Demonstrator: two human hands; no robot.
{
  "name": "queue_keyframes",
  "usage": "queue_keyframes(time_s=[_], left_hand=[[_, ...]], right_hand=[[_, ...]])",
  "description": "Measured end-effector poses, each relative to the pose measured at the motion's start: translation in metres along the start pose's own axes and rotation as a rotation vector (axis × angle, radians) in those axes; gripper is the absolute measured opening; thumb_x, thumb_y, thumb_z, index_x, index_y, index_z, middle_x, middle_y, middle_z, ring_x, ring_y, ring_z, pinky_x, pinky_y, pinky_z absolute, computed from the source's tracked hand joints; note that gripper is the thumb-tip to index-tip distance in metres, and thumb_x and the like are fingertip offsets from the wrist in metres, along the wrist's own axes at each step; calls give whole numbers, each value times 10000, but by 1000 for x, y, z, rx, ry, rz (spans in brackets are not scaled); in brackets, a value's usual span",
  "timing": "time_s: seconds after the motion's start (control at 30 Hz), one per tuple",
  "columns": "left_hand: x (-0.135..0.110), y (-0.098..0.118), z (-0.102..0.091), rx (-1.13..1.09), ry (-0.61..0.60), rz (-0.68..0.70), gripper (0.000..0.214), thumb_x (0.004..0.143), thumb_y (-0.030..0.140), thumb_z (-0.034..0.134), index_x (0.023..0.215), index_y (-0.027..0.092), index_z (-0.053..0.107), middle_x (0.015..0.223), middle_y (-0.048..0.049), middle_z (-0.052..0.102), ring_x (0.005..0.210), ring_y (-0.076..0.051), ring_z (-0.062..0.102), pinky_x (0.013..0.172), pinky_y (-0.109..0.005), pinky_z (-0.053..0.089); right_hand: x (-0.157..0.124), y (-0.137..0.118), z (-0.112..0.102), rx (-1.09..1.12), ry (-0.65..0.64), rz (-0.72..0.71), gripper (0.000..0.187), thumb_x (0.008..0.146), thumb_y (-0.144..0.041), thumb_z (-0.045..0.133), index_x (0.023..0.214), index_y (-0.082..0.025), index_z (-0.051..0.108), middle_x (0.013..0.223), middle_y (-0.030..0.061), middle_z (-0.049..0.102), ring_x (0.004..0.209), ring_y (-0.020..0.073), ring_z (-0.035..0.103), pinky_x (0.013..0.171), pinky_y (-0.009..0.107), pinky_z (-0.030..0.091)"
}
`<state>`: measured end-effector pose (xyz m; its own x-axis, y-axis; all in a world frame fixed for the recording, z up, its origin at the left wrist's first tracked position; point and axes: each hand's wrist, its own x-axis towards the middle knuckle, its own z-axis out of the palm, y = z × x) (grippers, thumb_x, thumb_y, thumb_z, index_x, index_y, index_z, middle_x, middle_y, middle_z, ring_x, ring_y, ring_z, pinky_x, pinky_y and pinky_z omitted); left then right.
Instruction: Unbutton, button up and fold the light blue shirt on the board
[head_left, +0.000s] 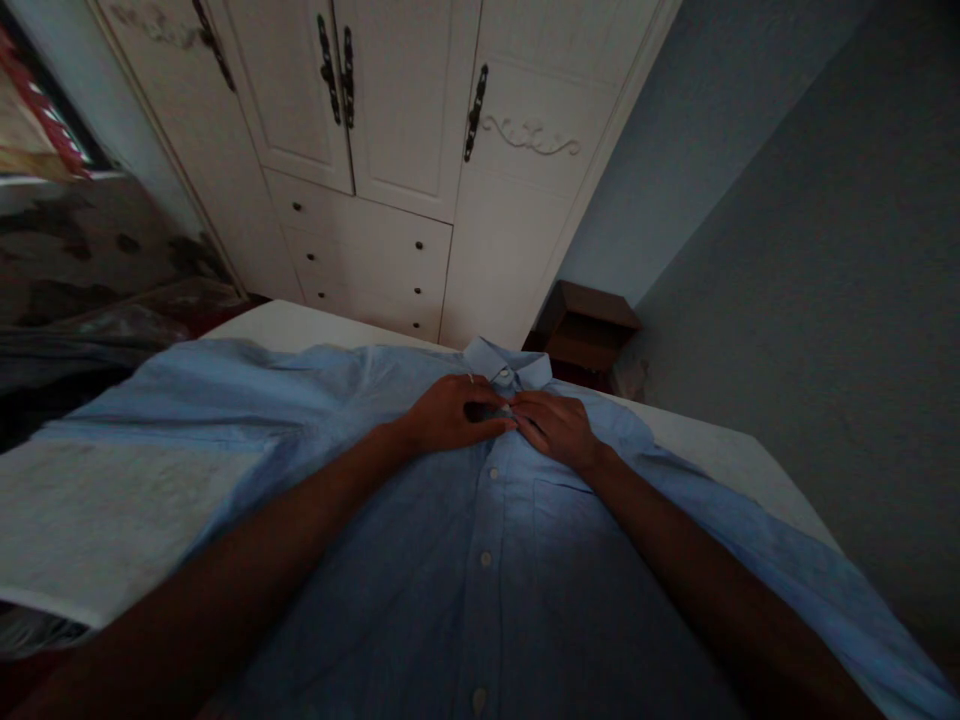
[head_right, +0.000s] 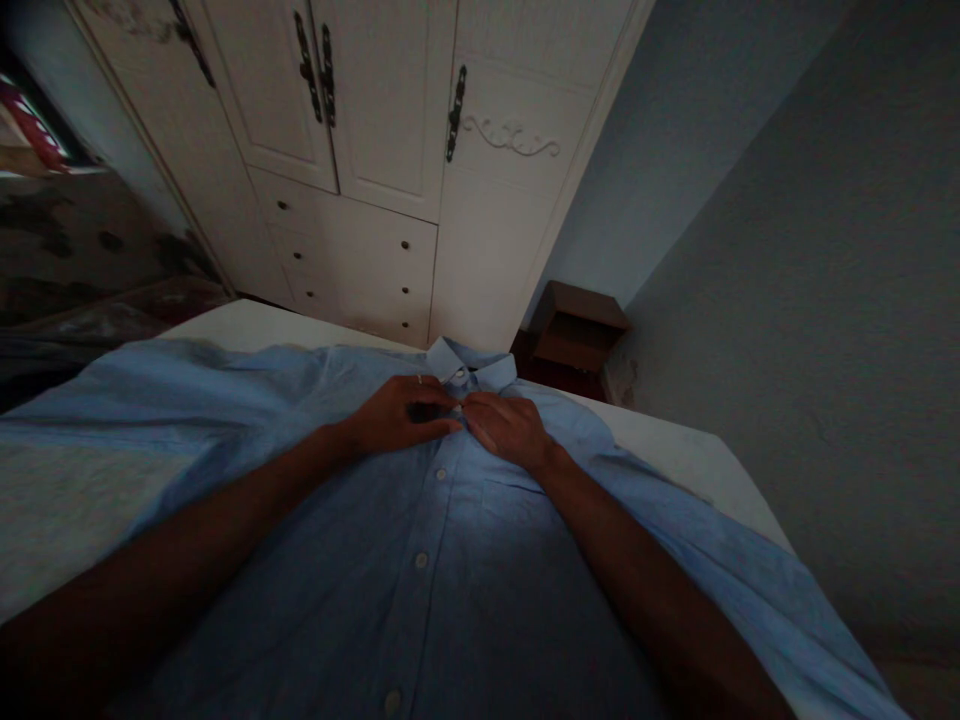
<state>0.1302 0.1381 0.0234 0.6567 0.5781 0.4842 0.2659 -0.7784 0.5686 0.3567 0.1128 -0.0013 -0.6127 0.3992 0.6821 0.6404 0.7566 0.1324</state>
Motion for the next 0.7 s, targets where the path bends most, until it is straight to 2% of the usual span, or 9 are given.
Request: queue_keyframes(time_s=[0.1, 0.27, 0.53, 0.7], left_hand=[[0, 1, 1, 19, -22, -51, 321, 760, 449, 708, 947, 188, 728, 838, -36, 678, 727, -141, 613, 718, -277, 488], [1, 1, 11, 127, 0, -123, 192, 765, 311, 683, 912, 192, 715, 838, -28, 693, 783, -159, 624, 780, -297, 487], [0, 3, 22, 36, 129, -241, 118, 726, 183, 660, 820, 187, 730, 783, -16, 697, 709, -139, 625, 692, -262, 488], [0, 2, 23, 1, 119, -250, 134, 737, 184, 645, 826, 187, 745, 772, -19, 705, 708, -140, 629, 692, -256, 498]], right_hand=[[-1, 1, 1, 7, -23, 21, 141, 916, -215, 546, 961, -209, 679, 995, 66, 746, 892, 164, 711, 745, 266, 568], [0, 1, 0, 25, -47, 9, 140, 912, -201, 558, 969, -215, 685, 997, 58, 749, 874, 152, 715, 726, 244, 562], [3, 0, -3, -5, -25, -6, 126, 910, -209, 569, 943, -212, 691, 971, 49, 759, 855, 144, 722, 713, 236, 567], [5, -2, -3, 66, 10, 1, 107, 899, -201, 595, 945, -199, 691, 947, 47, 761, 831, 142, 723, 673, 219, 551]])
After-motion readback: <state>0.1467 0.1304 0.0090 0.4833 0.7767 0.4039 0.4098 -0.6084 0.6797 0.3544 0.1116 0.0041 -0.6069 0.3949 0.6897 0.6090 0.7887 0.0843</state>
